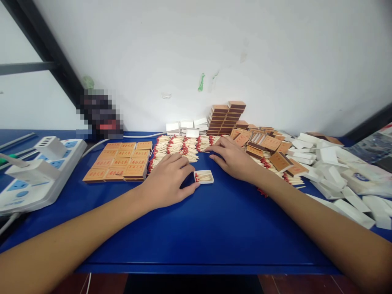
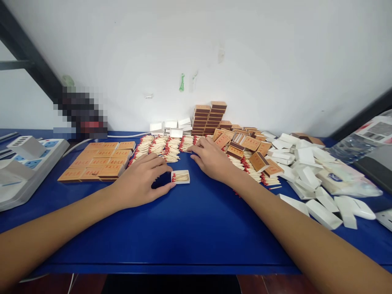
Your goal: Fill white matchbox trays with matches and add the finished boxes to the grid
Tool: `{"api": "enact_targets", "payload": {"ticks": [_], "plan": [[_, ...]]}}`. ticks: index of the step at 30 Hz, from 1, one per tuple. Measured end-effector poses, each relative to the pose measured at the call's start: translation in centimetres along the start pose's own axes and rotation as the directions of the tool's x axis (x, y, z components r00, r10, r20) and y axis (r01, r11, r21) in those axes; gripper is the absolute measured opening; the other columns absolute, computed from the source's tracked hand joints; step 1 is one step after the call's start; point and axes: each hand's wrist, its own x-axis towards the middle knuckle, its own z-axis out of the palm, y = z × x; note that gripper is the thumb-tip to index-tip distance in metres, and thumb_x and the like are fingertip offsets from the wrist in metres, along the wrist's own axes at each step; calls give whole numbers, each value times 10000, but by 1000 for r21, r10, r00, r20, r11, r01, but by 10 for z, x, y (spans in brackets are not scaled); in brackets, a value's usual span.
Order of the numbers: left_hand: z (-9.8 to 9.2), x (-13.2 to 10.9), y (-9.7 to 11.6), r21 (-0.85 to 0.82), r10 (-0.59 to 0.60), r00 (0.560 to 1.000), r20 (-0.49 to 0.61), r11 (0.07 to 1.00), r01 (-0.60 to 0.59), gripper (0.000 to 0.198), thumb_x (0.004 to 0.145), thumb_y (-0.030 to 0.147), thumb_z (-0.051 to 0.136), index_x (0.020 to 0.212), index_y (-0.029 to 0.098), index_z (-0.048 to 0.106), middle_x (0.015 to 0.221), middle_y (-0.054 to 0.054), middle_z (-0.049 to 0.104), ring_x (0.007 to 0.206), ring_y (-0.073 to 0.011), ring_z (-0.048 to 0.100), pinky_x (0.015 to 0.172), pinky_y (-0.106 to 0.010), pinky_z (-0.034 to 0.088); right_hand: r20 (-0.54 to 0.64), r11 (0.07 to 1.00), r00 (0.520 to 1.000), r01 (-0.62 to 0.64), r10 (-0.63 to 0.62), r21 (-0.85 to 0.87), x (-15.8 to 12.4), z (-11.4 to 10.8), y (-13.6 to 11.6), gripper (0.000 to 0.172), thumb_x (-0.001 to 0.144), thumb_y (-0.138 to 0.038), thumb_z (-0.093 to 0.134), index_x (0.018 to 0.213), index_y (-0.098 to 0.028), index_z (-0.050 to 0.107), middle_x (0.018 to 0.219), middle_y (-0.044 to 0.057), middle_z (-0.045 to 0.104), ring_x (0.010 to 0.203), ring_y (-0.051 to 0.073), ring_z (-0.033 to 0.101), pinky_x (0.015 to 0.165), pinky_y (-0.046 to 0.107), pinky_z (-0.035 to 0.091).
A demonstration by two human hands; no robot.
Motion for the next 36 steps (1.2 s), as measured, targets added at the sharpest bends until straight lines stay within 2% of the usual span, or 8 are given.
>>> {"api": "enact_targets", "payload": {"ticks": [5,11,14,23,28,36], "plan": [[0,0,0,7,5,1000,0,1000,-5,328,1037,449,610,1100,158,749,1031,-108,701,1030,-288,636,934,-461,529,6,1000,1000,-10,10,23,2,1,0,340,1085,-348,449,1228,-186,711,1095,161,609,1079,324,553,984,503,476],[0,0,0,-7,7,1000,-5,1000,-7,312,1032,450,618,1105,173,741,1008,-98,700,1040,-291,639,938,-460,525,-15,997,999,-34,35,63,3,2,2,192,1050,-337,535,954,-219,653,1024,126,622,1035,307,568,931,464,476],[0,0,0,-10,5,1000,-9,1000,-6,312,1032,451,617,1100,172,740,1009,-102,700,1033,-292,642,930,-459,527,13,995,999,-47,46,82,3,-1,0,186,1043,-318,546,889,-227,597,979,120,630,995,299,576,892,450,479],[0,0,0,0,10,1000,-8,1000,-10,328,1037,449,610,1107,160,748,1004,-104,692,1047,-296,645,936,-460,529,49,997,998,-52,49,60,-3,-15,-10,164,1054,-292,512,916,-224,569,963,114,635,967,287,586,898,444,473],[0,0,0,-3,7,1000,-2,1000,-7,341,1037,456,607,1104,153,749,1007,-106,691,1042,-297,641,933,-464,530,48,995,998,-51,47,80,-3,-8,-16,137,1041,-275,547,917,-224,580,990,114,646,1002,287,588,873,411,471],[0,0,-1,1,12,1000,-3,1000,-12,338,1035,449,613,1108,148,749,1010,-103,688,1040,-297,639,934,-465,526,-20,993,999,-46,49,106,2,3,-14,94,1037,-268,575,969,-214,612,1002,106,644,994,283,587,873,404,463]]}}
